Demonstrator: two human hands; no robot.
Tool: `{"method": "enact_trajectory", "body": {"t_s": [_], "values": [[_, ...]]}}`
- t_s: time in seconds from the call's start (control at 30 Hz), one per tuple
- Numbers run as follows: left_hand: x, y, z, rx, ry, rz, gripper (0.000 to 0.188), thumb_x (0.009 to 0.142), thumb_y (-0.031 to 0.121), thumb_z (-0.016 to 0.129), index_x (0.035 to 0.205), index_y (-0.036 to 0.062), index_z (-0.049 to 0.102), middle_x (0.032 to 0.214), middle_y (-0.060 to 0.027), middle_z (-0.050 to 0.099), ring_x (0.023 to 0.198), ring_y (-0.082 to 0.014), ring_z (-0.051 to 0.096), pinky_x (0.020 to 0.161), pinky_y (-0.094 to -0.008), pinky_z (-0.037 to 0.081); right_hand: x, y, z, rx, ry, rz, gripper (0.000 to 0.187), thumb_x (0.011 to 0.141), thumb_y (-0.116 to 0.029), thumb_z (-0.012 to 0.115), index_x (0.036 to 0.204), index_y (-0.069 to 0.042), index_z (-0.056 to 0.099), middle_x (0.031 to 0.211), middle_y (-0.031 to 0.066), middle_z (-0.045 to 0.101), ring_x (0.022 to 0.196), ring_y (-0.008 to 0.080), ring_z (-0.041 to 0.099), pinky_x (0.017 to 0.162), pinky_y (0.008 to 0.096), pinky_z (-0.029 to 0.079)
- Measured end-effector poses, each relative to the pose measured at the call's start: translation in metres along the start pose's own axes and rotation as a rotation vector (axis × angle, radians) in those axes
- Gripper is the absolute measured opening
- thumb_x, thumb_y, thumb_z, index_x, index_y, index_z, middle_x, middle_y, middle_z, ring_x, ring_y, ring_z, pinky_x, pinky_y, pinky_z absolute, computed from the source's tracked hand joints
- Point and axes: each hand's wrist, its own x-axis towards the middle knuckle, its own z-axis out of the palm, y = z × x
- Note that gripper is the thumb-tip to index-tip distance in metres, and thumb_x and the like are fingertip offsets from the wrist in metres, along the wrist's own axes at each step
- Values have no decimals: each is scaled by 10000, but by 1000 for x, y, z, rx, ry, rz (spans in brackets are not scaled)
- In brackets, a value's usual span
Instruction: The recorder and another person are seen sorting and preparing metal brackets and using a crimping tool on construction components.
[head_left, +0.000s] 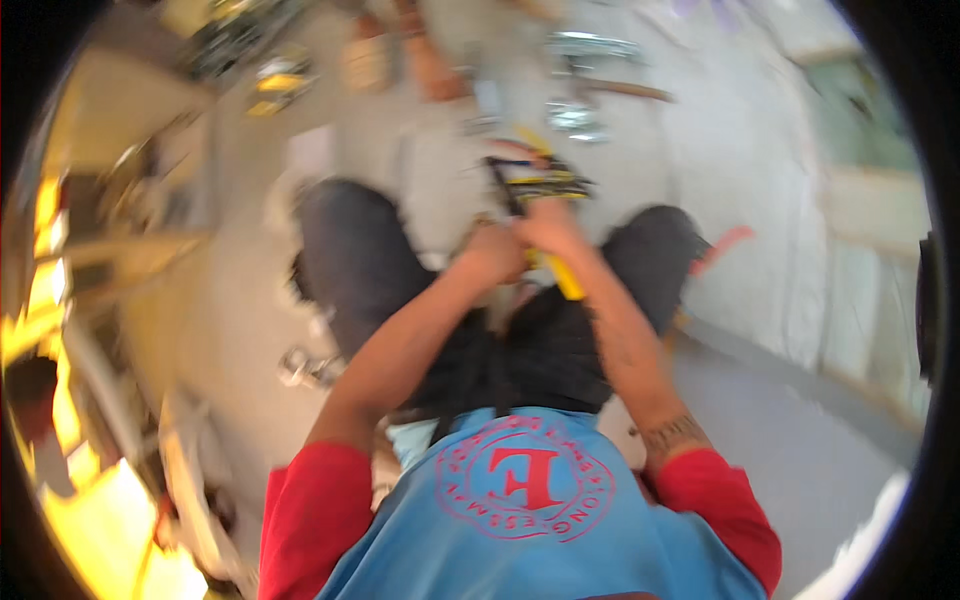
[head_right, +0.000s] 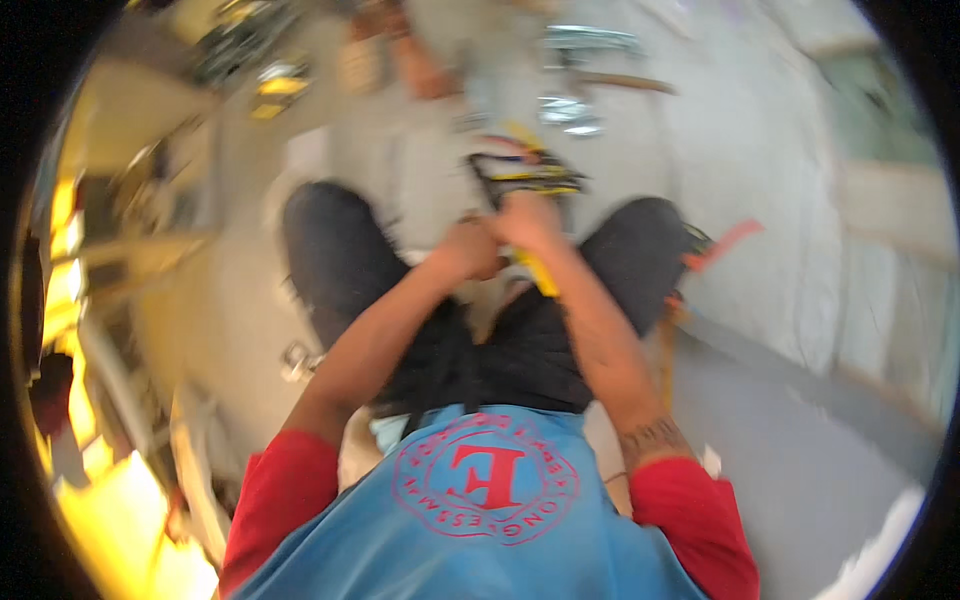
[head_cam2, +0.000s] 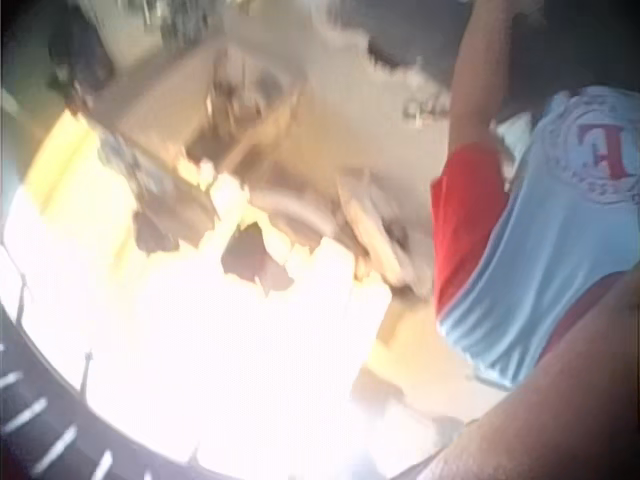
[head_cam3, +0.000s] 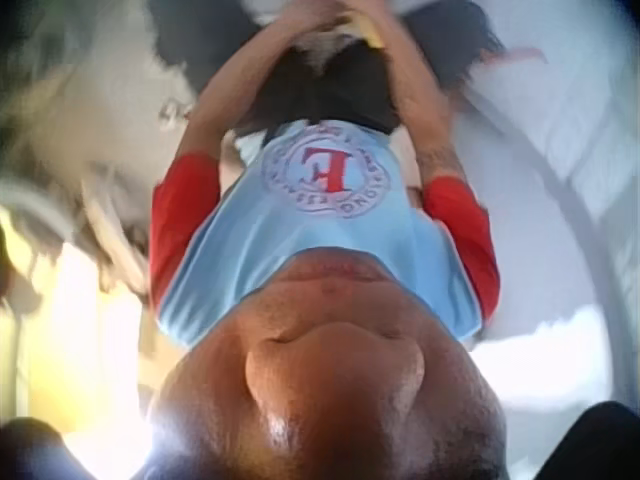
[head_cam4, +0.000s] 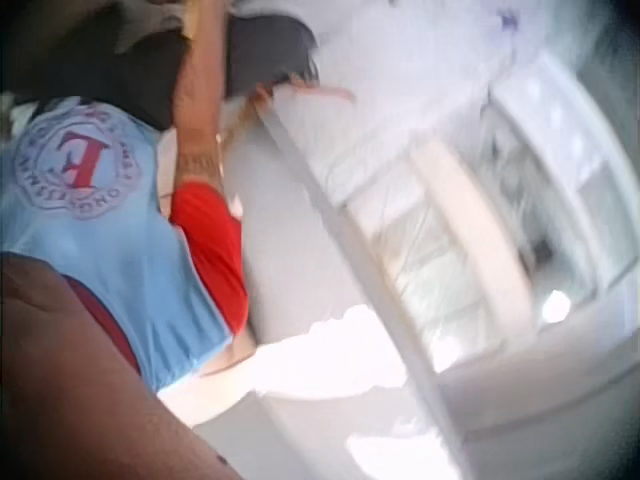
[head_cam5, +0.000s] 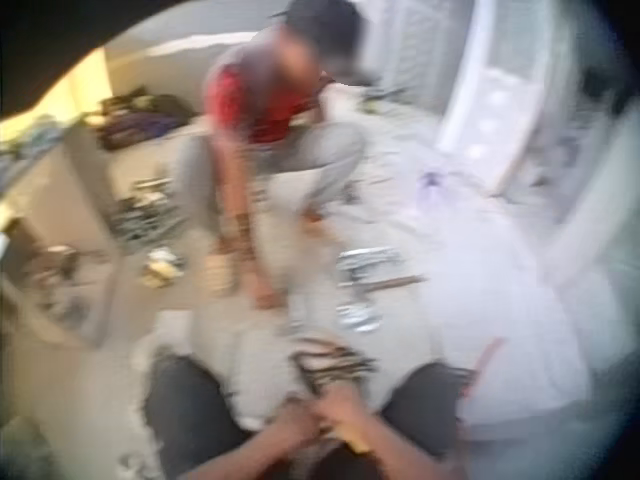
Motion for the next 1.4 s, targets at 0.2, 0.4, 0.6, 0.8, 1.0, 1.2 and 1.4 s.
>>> {"method": "enact_trajectory", "body": {"t_s": [0.2,0.4,0.6,0.8,1.0,1.2,1.4], "values": [[-40,-20,-57,-54,134,-124,487,858,467,550,1164,92,608,1041,-174,656,973,-325,632,863,-431,479,-8,-25,-15,170,154,-130,358,779,-343,680,757,15,670,722,229,631,748,400,625,669,457,483],[-116,-88,-105,-332,1170,-330,397,870,343,601,1109,27,619,952,-193,658,906,-331,644,778,-397,509,-17,-40,-21,298,562,-384,259,866,-268,632,922,-20,679,675,148,619,618,296,598,604,357,460],[-107,-285,-50,-506,1281,-660,393,861,364,584,1034,19,659,927,-230,665,910,-371,641,780,-428,497,2,-21,-14,289,366,-76,369,844,-404,619,867,-38,660,715,183,637,687,371,625,622,445,471],[-52,-376,75,-215,545,-787,394,847,341,493,1009,27,667,1030,-226,643,992,-375,612,843,-458,485,-15,-17,-10,113,281,-54,273,807,-352,648,905,-99,670,736,159,651,734,352,637,645,451,489],[-57,-450,104,-433,711,-1115,397,871,345,462,1022,46,675,1088,-203,640,1049,-334,611,852,-452,492,-20,-55,-18,72,213,-198,253,758,-256,680,968,-116,693,741,123,665,726,314,651,643,414,509],[-30,-402,87,-327,564,-1016,400,891,348,428,1008,69,690,1055,-189,658,1007,-336,635,841,-457,499,-20,-35,-24,548,423,-247,285,770,-316,728,900,-64,695,654,100,640,593,193,622,569,317,460],[-55,-381,51,-260,645,-1015,307,873,247,470,946,59,702,989,-188,673,939,-355,654,788,-449,527,-23,-42,-40,737,440,-173,414,757,-422,757,780,-15,682,561,-5,563,531,73,476,509,275,385]]}}
